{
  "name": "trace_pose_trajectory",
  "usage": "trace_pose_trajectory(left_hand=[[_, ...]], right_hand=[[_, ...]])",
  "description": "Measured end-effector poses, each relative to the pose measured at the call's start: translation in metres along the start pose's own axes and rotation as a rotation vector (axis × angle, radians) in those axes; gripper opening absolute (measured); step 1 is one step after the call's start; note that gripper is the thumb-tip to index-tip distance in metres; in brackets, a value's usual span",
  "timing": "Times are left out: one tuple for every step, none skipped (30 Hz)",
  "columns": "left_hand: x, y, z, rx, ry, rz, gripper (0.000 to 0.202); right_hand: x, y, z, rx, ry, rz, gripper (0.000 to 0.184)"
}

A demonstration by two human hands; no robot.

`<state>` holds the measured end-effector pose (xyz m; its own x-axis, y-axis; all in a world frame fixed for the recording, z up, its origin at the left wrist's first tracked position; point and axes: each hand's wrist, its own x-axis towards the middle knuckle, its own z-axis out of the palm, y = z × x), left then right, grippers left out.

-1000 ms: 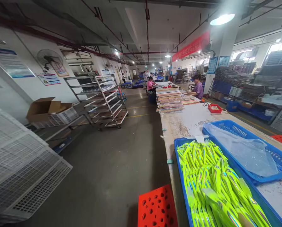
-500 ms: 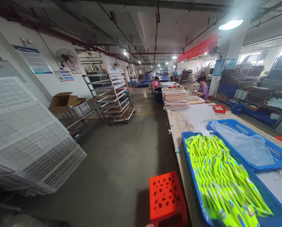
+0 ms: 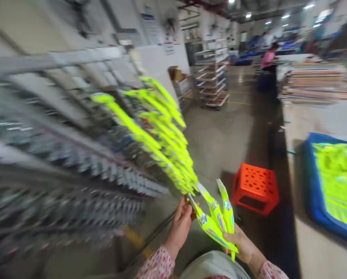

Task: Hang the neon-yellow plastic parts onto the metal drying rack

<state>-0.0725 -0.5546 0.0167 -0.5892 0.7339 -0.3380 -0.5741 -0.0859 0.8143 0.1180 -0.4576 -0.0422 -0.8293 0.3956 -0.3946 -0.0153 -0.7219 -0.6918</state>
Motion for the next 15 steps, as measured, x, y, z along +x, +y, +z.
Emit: trace_pose_trajectory(left_hand=[[-0.012,0.004,-0.02,-0.004,0.128,0.036,0.072],[-0.024,0.007,-0.038,0.001,0.24,0.087,0.068],[-0.035,0.01,-0.055,0.004,0.332,0.15,0.061],[-0.045,0.013,-0.069,-0.001,0.413,0.215,0.056],[-0.054,0.015,-0.081,-0.013,0.494,0.27,0.052],[-0.061,0.017,-0.092,-0.028,0.576,0.305,0.051],[-0.066,0.02,-0.101,-0.046,0.657,0.326,0.051],[-0.069,0.022,-0.11,-0.057,0.734,0.348,0.05],[-0.069,0.024,-0.118,-0.055,0.802,0.373,0.049],[-0.068,0.027,-0.125,-0.041,0.854,0.403,0.048],[-0.065,0.031,-0.132,-0.025,0.89,0.437,0.047],[-0.061,0.035,-0.137,-0.009,0.914,0.469,0.047],[-0.056,0.042,-0.141,0.004,0.928,0.495,0.048],[-0.051,0.05,-0.144,0.01,0.932,0.511,0.049],[-0.045,0.059,-0.145,0.01,0.932,0.522,0.05]], right_hand=[[0.003,0.014,0.013,-0.037,-0.017,0.045,0.051],[0.005,0.028,0.025,-0.082,-0.028,0.086,0.05],[0.006,0.04,0.035,-0.129,-0.034,0.121,0.049],[0.009,0.05,0.045,-0.176,-0.04,0.146,0.046],[0.012,0.059,0.054,-0.222,-0.051,0.165,0.043],[0.016,0.067,0.064,-0.265,-0.067,0.174,0.041],[0.021,0.073,0.073,-0.304,-0.088,0.173,0.04],[0.028,0.076,0.082,-0.338,-0.12,0.164,0.039],[0.035,0.077,0.092,-0.37,-0.161,0.152,0.04],[0.043,0.076,0.101,-0.397,-0.21,0.147,0.042],[0.05,0.073,0.111,-0.42,-0.265,0.152,0.045],[0.058,0.068,0.12,-0.437,-0.32,0.165,0.047],[0.065,0.062,0.129,-0.448,-0.377,0.184,0.047],[0.071,0.055,0.137,-0.454,-0.436,0.2,0.045],[0.077,0.048,0.144,-0.457,-0.496,0.204,0.041]])
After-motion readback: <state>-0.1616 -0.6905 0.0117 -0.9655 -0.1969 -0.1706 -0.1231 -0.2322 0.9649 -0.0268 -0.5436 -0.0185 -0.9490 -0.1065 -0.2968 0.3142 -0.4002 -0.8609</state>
